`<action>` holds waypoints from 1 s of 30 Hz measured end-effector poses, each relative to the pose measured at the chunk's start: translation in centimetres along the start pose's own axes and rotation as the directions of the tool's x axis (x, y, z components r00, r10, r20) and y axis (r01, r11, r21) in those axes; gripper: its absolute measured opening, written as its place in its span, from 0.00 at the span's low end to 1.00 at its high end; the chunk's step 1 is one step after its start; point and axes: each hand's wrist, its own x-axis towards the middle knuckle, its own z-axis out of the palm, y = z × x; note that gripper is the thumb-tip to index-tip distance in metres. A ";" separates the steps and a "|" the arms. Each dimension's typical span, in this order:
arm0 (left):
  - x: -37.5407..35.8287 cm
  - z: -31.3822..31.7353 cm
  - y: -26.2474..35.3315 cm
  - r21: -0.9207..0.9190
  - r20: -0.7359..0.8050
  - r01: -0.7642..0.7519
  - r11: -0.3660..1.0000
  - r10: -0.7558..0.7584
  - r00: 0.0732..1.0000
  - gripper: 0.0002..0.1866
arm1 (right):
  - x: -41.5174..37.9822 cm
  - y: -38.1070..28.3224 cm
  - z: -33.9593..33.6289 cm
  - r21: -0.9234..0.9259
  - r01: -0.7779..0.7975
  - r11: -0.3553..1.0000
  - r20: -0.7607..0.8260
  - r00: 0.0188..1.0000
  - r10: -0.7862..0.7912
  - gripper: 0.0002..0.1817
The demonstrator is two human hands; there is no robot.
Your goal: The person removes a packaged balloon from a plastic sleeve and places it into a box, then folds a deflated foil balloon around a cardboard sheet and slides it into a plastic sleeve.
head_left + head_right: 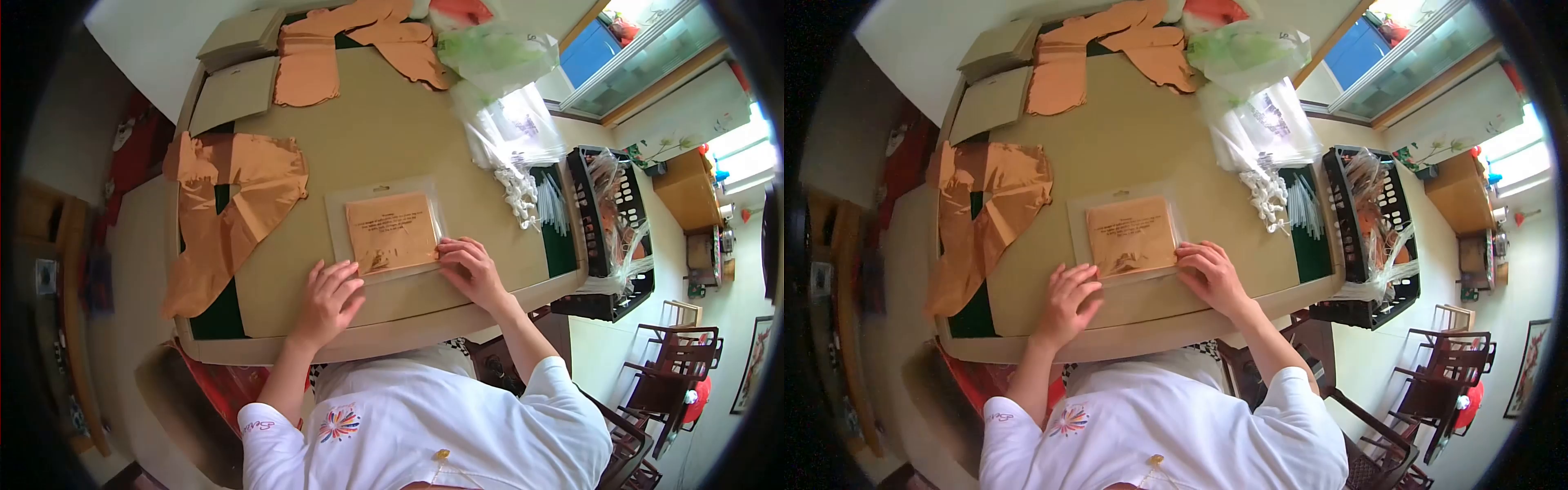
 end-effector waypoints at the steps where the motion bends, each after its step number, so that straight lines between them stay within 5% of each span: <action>1: 0.0 0.2 -0.3 -0.016 -0.034 0.005 1.000 -0.006 0.999 0.14 | 0.1 -0.2 0.0 -0.015 0.007 1.000 0.008 1.000 -0.007 0.07; 6: 0.9 0.2 0.1 -0.104 -0.141 0.050 0.993 -0.065 0.988 0.07 | -0.3 -0.1 0.6 0.005 -0.022 1.000 -0.069 0.997 0.022 0.06; 10: 1.8 0.3 0.5 -0.155 -0.157 0.122 0.980 -0.147 0.977 0.08 | 0.3 -0.8 1.2 0.074 -0.145 0.987 -0.164 0.974 0.155 0.05; 19: 2.2 1.7 0.8 -0.114 -0.208 0.190 0.975 -0.210 0.955 0.12 | 0.4 -0.4 2.5 -0.023 -0.139 0.990 -0.239 0.962 0.129 0.08; 22: 2.1 2.0 0.5 -0.148 -0.239 0.229 0.962 -0.259 0.936 0.15 | 0.1 -0.5 2.5 0.042 -0.350 0.936 -0.198 0.915 0.351 0.11; 30: 2.0 2.1 0.3 -0.197 -0.276 0.206 0.959 -0.256 0.926 0.16 | -0.1 -0.2 1.6 -0.051 -0.271 0.961 -0.311 0.919 0.242 0.19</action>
